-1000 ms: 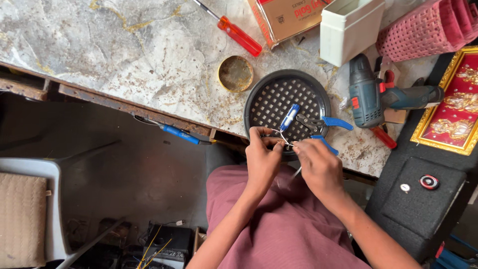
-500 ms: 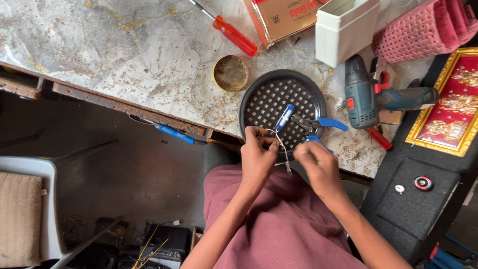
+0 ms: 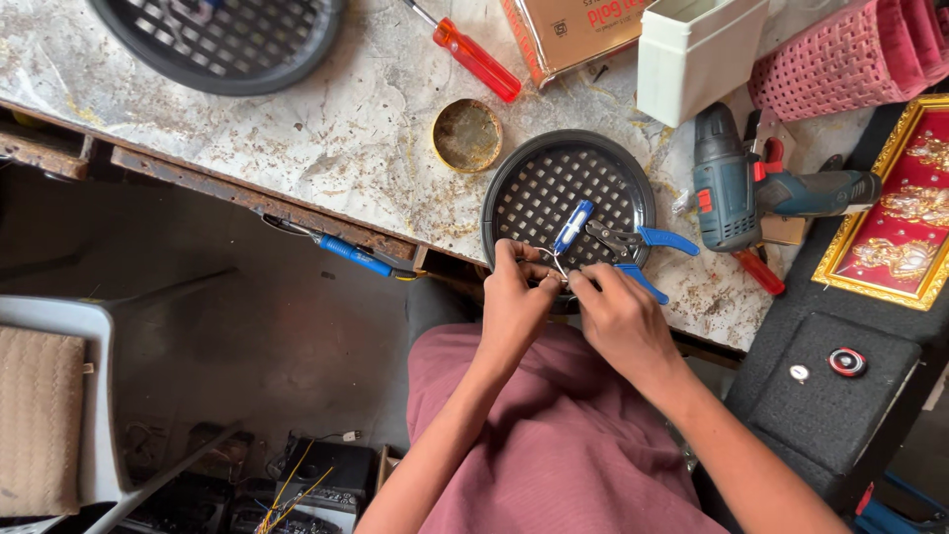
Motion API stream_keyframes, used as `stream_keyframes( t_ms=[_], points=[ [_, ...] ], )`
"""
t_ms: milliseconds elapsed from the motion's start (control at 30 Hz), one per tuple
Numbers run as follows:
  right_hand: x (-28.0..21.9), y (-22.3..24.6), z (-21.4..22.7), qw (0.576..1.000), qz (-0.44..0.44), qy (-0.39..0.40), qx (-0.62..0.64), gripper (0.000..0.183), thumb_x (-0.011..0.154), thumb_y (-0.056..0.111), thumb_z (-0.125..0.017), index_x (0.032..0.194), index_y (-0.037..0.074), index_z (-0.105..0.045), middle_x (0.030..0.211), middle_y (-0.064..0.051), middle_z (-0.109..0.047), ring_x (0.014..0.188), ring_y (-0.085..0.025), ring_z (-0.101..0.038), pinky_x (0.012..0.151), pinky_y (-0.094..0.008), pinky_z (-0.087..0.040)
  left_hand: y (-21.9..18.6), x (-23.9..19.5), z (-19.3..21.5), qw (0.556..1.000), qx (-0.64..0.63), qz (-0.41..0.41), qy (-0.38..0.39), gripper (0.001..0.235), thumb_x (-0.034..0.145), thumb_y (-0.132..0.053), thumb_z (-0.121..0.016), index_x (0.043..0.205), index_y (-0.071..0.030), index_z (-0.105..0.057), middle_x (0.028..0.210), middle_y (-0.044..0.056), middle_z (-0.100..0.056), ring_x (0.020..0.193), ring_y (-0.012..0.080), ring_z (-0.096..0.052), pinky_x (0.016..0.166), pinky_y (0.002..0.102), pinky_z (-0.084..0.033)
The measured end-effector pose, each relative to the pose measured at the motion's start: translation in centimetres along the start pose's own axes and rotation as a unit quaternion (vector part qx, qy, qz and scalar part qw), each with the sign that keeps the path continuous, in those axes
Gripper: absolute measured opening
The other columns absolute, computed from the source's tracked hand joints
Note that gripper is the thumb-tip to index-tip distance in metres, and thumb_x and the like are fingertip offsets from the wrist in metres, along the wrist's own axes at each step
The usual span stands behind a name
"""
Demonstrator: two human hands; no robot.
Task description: The person assembles a small electronic device on a perforated circular base. They use a screwdriver to tighten screws, then use pliers to strip and twist wires, and finally secure the connections with electrical tape.
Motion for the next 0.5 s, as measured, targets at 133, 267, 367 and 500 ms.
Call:
stream_keyframes(
  t_ms=[133, 267, 367, 500],
  points=[
    [-0.7, -0.4, -0.3, 1.000, 0.000, -0.008, -0.012, 0.016, 0.087, 0.003, -0.069, 0.103, 0.001, -0.067, 0.091, -0.012, -0.064, 0.077, -0.030, -0.068, 0.067, -0.042, -0.055, 0.2, -0.2, 0.1, 1.000, -0.015, 0.016, 0.002, 0.034, 0.083, -0.004, -0.069, 0.109, -0.002, -0.047, 0.088, 0.014, -0.079, 0.074, 0.0224, -0.077, 0.068, 0.032, -0.059],
    [-0.9, -1.7, -3.3, 0.853, -0.413, 0.056, 0.315, 0.014, 0.098, 0.017, -0.061, 0.093, 0.004, -0.066, 0.074, -0.008, -0.059, 0.054, -0.020, -0.054, 0.046, -0.033, -0.038, 0.4, -0.5, -0.3, 0.997, -0.073, -0.033, -0.019, 0.032, 0.084, 0.002, -0.068, 0.109, -0.002, -0.049, 0.091, 0.014, -0.080, 0.081, 0.0145, -0.078, 0.070, 0.026, -0.060],
    [-1.1, -2.6, -4.8, 0.710, -0.544, 0.098, 0.437, 0.022, 0.101, 0.022, -0.057, 0.094, 0.004, -0.067, 0.072, -0.006, -0.060, 0.049, -0.015, -0.051, 0.040, -0.029, -0.033, 0.6, -0.9, -0.4, 0.994, -0.107, -0.010, -0.027, 0.032, 0.086, 0.001, -0.069, 0.110, -0.003, -0.049, 0.093, 0.013, -0.079, 0.076, 0.0117, -0.075, 0.067, 0.025, -0.058],
    [-0.9, -2.6, -4.0, 0.738, -0.537, 0.111, 0.393, 0.028, 0.104, 0.026, -0.055, 0.098, 0.002, -0.068, 0.079, -0.005, -0.068, 0.054, -0.012, -0.056, 0.043, -0.027, -0.038, 0.6, -0.8, -0.5, 0.997, -0.080, 0.003, -0.022, 0.031, 0.087, 0.000, -0.069, 0.109, -0.002, -0.048, 0.091, 0.013, -0.079, 0.070, 0.0134, -0.072, 0.063, 0.026, -0.056]
  ],
)
Point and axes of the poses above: each hand's wrist, its own x-axis towards the middle knuckle, its own z-axis out of the back of the hand, y = z × x, the point moved 1 cm from there along x, towards the middle knuckle
